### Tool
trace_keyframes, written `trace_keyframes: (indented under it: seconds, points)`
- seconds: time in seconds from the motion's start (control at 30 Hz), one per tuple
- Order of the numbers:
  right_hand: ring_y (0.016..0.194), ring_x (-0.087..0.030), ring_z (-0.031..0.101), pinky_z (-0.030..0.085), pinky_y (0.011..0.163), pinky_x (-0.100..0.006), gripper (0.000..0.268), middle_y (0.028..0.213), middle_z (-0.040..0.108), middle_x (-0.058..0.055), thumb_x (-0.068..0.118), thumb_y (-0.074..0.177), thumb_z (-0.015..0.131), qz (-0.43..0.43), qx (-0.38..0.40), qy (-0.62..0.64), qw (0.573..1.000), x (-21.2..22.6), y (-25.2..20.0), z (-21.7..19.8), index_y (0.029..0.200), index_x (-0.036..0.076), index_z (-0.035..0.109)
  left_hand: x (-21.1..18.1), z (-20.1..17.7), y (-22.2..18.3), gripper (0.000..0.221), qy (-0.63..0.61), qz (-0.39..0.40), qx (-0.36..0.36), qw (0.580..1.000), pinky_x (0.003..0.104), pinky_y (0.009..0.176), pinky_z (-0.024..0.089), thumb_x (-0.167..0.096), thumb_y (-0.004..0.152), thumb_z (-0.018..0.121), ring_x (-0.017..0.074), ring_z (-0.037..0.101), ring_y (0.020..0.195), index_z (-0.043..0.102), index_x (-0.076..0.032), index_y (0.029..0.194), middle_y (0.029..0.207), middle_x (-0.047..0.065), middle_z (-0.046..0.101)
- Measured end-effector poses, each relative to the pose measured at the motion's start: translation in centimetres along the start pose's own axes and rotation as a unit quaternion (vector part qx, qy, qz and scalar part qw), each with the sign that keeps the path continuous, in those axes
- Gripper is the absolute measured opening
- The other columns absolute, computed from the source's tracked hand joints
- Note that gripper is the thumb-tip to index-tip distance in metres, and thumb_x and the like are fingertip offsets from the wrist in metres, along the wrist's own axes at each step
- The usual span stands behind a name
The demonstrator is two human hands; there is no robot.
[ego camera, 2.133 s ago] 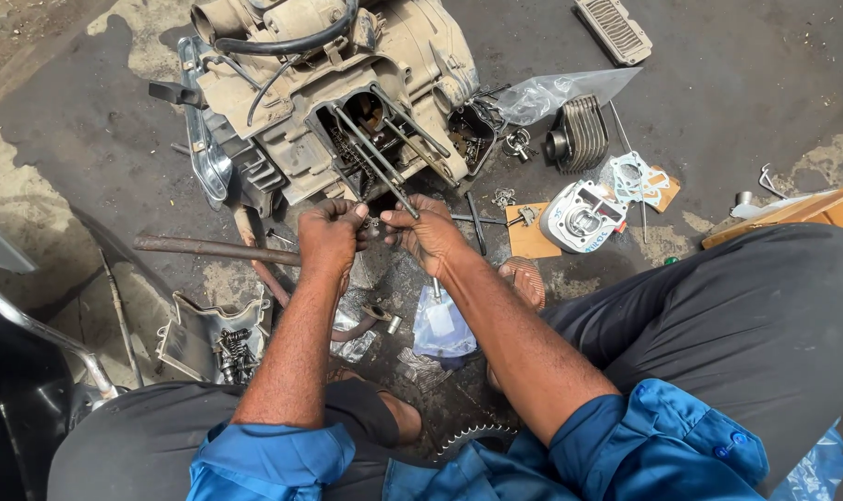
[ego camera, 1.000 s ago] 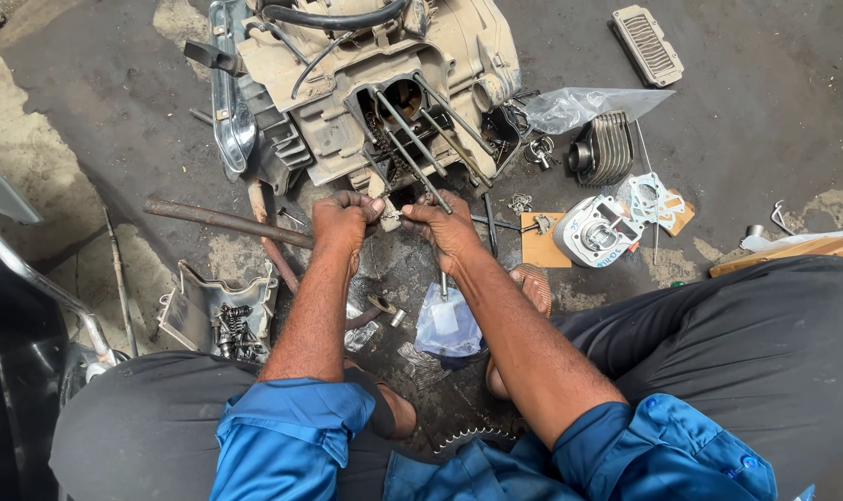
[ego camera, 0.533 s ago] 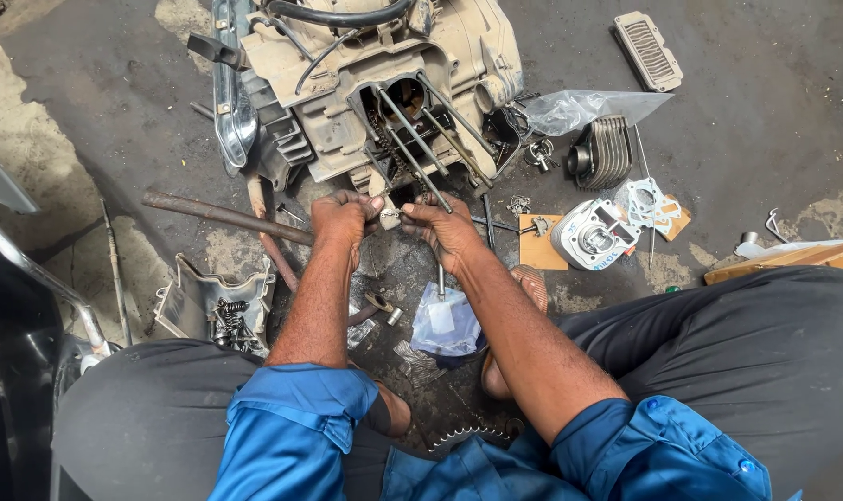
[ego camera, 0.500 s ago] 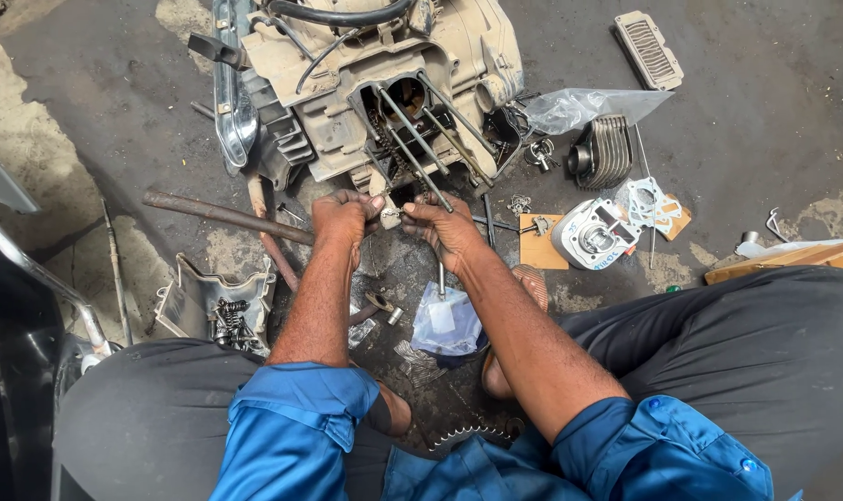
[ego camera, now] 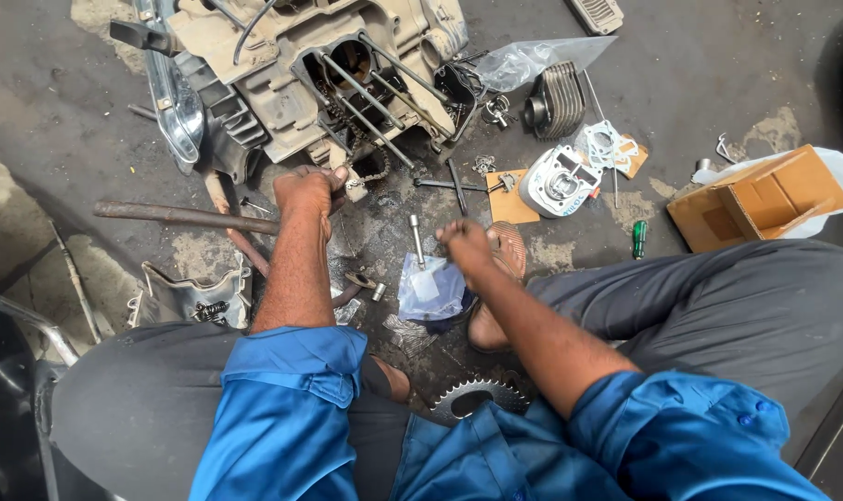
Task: The person sits on the ground beside a disassembled motorcycle engine and threads a timing chain through the engine, then hammers a component into place while another person steadies parts. The person later uses pliers on a part and wipes their hands with a cloth.
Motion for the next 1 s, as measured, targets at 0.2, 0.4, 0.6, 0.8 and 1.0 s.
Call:
trace_keyframes:
  seconds: [0.2,0.4,0.6,0.8,1.0]
  points:
    - [0.079,-0.025,0.07,0.054,0.072,-0.039,0.024,0.086,0.074,-0.018,0.015,0.08,0.081,-0.192,0.019,-0.391,0.9,-3.0,-4.2,0.0,0.093,-0.002,0.069,0.3,0.2,-0.1,0.011,-0.026,-0.004,-0.031,0.999,0.026,0.045,0.054,0.007,0.083,0.077,0.015,0.068,0.057,0.069,0.001,0.078,0.071,0.01,0.072]
    - [0.072,-0.019,0.061,0.049,0.062,-0.035,0.016,0.082,0.066,-0.01,0.009,0.09,0.076,-0.046,0.091,-0.141,0.985,-0.8,0.1,2.5,0.097,-0.001,0.065,1.1,0.5,0.6,0.012,-0.033,0.002,-0.032,0.999,0.028,0.045,0.052,0.006,0.081,0.079,0.0166,0.067,0.058,0.069,0.0,0.078,0.072,0.01,0.072]
    - [0.075,-0.018,0.067,0.058,0.068,-0.035,0.015,0.083,0.07,-0.007,0.009,0.089,0.075,-0.008,0.114,-0.245,0.963,-4.1,-0.8,3.3,0.096,0.001,0.065,1.7,0.1,1.0,0.013,-0.061,0.008,-0.068,0.996,0.029,0.045,0.052,0.009,0.077,0.08,0.0171,0.067,0.06,0.07,0.002,0.077,0.073,0.01,0.072]
    - [0.087,-0.031,0.072,0.056,0.082,-0.043,0.027,0.093,0.074,-0.015,0.019,0.082,0.081,-0.159,0.147,-0.448,0.867,-4.6,-1.8,7.4,0.101,0.004,0.067,2.5,0.1,2.2,0.012,-0.029,0.017,-0.044,0.998,0.031,0.045,0.052,0.008,0.076,0.081,0.0164,0.063,0.058,0.07,0.004,0.073,0.07,0.01,0.07]
    - [0.103,-0.035,0.066,0.052,0.092,-0.047,0.038,0.109,0.067,-0.018,0.018,0.085,0.076,-0.235,0.237,-0.442,0.833,1.6,0.1,19.0,0.114,-0.001,0.061,0.9,-0.1,0.8,0.017,0.102,0.005,-0.013,0.995,0.032,0.048,0.047,-0.003,0.077,0.087,0.0159,0.06,0.054,0.071,0.0,0.074,0.068,0.01,0.071]
Point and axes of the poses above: each hand's wrist, its own y-axis towards the middle knuckle, its own z-axis out of the palm, x = y × z, the point moved 5 cm from there along y, towards the middle knuckle
